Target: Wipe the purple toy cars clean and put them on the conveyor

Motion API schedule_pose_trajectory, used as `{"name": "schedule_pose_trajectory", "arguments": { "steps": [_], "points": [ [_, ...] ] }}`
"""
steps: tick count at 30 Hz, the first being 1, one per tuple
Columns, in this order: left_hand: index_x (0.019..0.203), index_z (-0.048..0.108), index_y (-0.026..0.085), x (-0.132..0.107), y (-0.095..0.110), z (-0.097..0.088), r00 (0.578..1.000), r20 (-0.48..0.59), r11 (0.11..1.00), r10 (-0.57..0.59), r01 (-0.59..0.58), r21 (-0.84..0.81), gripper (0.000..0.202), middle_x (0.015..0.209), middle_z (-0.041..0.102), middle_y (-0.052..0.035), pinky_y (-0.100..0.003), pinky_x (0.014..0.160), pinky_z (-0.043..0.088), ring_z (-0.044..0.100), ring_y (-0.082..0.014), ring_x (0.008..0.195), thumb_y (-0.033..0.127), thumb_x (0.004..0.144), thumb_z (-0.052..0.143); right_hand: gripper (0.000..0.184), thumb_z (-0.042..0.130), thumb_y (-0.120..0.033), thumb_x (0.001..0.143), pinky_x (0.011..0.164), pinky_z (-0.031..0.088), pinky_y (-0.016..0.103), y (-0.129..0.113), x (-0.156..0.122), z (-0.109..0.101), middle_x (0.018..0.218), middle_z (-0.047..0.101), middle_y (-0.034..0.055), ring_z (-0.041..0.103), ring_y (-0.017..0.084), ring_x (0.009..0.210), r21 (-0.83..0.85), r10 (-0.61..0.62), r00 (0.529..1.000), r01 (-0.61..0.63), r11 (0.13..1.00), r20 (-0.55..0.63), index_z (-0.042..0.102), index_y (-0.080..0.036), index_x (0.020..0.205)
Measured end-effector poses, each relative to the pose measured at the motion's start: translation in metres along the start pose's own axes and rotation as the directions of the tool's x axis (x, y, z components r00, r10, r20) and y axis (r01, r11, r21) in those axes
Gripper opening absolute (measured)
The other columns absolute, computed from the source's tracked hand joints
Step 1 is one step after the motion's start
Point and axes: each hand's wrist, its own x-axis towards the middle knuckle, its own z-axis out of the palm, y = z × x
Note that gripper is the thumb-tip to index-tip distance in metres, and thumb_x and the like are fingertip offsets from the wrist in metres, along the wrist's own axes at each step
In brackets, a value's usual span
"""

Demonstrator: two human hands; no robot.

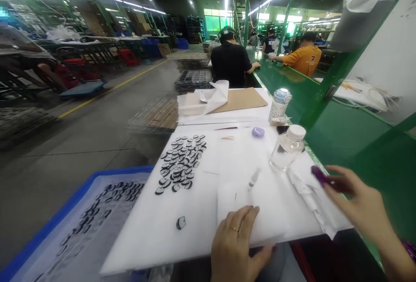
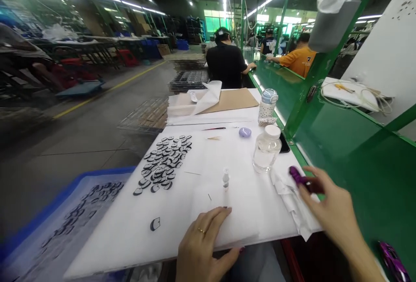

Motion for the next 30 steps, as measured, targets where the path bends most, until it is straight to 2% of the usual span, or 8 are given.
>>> {"name": "schedule_pose_trajectory", "arguments": {
  "steps": [3, 7, 12, 15, 18, 20, 25, 30],
  "points": [
    [0.134, 0.053, 0.015, 0.001, 0.001, -0.002, 0.999, 0.031, 0.999, -0.008, 0.007, 0.039, 0.073, 0.12, 0.068, -0.0146, -0.036, 0.077, 0.057, 0.069, -0.0259, 0.098, 0.07, 0.085, 0.055, 0.041, 0.059, -0.041, 0.09, 0.066, 0.059, 0.03, -0.067, -0.058, 0.035, 0.094, 0.074, 0.0033, 0.072, 0.02, 0.074, 0.167, -0.279, 0.952, 0.257, 0.952, 0.126, 0.059, -0.027, 0.128],
    [0.131, 0.055, 0.017, 0.002, 0.003, -0.001, 0.998, 0.014, 0.998, -0.057, 0.057, 0.018, 0.066, 0.118, 0.069, -0.0118, -0.037, 0.076, 0.058, 0.069, -0.0256, 0.096, 0.06, 0.082, 0.065, 0.026, 0.053, -0.043, 0.095, 0.057, 0.056, 0.028, -0.107, -0.075, 0.059, 0.084, 0.073, 0.0023, 0.07, 0.019, 0.069, 0.19, -0.24, 0.959, 0.211, 0.959, 0.15, 0.068, -0.026, 0.107],
    [0.124, 0.059, 0.017, 0.008, 0.009, 0.003, 0.994, -0.028, 0.995, -0.102, 0.102, -0.011, 0.064, 0.119, 0.07, -0.0113, -0.04, 0.075, 0.059, 0.069, -0.0275, 0.095, 0.045, 0.07, 0.079, 0.042, 0.062, -0.05, 0.089, 0.066, 0.059, 0.029, -0.115, -0.028, 0.064, 0.103, 0.074, 0.0069, 0.072, 0.023, 0.09, 0.312, -0.173, 0.978, 0.13, 0.941, 0.114, 0.062, -0.023, 0.12],
    [0.125, 0.057, 0.015, 0.014, 0.015, 0.009, 0.994, 0.002, 0.993, -0.108, 0.108, -0.044, 0.077, 0.113, 0.071, -0.0133, -0.042, 0.073, 0.059, 0.069, -0.0302, 0.094, 0.042, 0.059, 0.086, 0.035, 0.054, -0.047, 0.094, 0.084, 0.058, 0.036, -0.125, -0.013, 0.071, 0.107, 0.073, 0.0082, 0.07, 0.027, 0.104, 0.441, -0.298, 0.901, 0.14, 0.887, 0.314, 0.065, -0.021, 0.115],
    [0.117, 0.06, 0.016, 0.019, 0.019, 0.012, 0.994, -0.005, 0.99, -0.111, 0.111, -0.091, 0.07, 0.108, 0.072, -0.0115, -0.043, 0.072, 0.06, 0.07, -0.0297, 0.09, 0.033, 0.054, 0.086, 0.034, 0.047, -0.047, 0.099, 0.091, 0.056, 0.038, -0.13, -0.01, 0.066, 0.11, 0.072, 0.0092, 0.065, 0.028, 0.114, 0.555, -0.305, 0.825, -0.012, 0.832, 0.476, 0.069, -0.021, 0.106],
    [0.115, 0.06, 0.017, 0.02, 0.019, 0.008, 0.989, 0.014, 0.976, -0.149, 0.149, -0.159, 0.066, 0.111, 0.072, -0.0109, -0.044, 0.077, 0.06, 0.069, -0.0293, 0.093, 0.028, 0.054, 0.084, 0.028, 0.052, -0.045, 0.099, 0.097, 0.053, 0.038, -0.13, -0.011, 0.057, 0.117, 0.07, 0.0086, 0.062, 0.027, 0.12, 0.664, -0.29, 0.827, -0.13, 0.736, 0.483, 0.069, -0.023, 0.104],
    [0.111, 0.065, 0.019, 0.02, 0.013, -0.009, 0.966, 0.147, 0.921, -0.213, 0.248, -0.302, 0.054, 0.118, 0.073, -0.009, -0.047, 0.091, 0.059, 0.069, -0.0287, 0.105, 0.023, 0.059, 0.079, 0.011, 0.064, -0.031, 0.092, 0.078, 0.049, 0.031, -0.124, -0.016, 0.053, 0.081, 0.056, 0.0003, 0.056, 0.016, 0.079, 0.95, -0.268, 0.949, -0.081, 0.303, 0.167, 0.067, -0.029, 0.103],
    [0.108, 0.069, 0.018, 0.024, 0.012, -0.013, 0.956, 0.14, 0.905, -0.26, 0.291, -0.31, 0.05, 0.115, 0.075, -0.0092, -0.047, 0.086, 0.06, 0.071, -0.0292, 0.1, 0.019, 0.058, 0.074, 0.052, 0.054, -0.074, 0.084, 0.063, 0.038, 0.033, -0.116, -0.025, 0.068, 0.077, 0.049, 0.0021, 0.043, 0.017, 0.07, 0.931, -0.407, 0.857, -0.198, 0.307, 0.317, 0.064, -0.023, 0.087]
  ]
}}
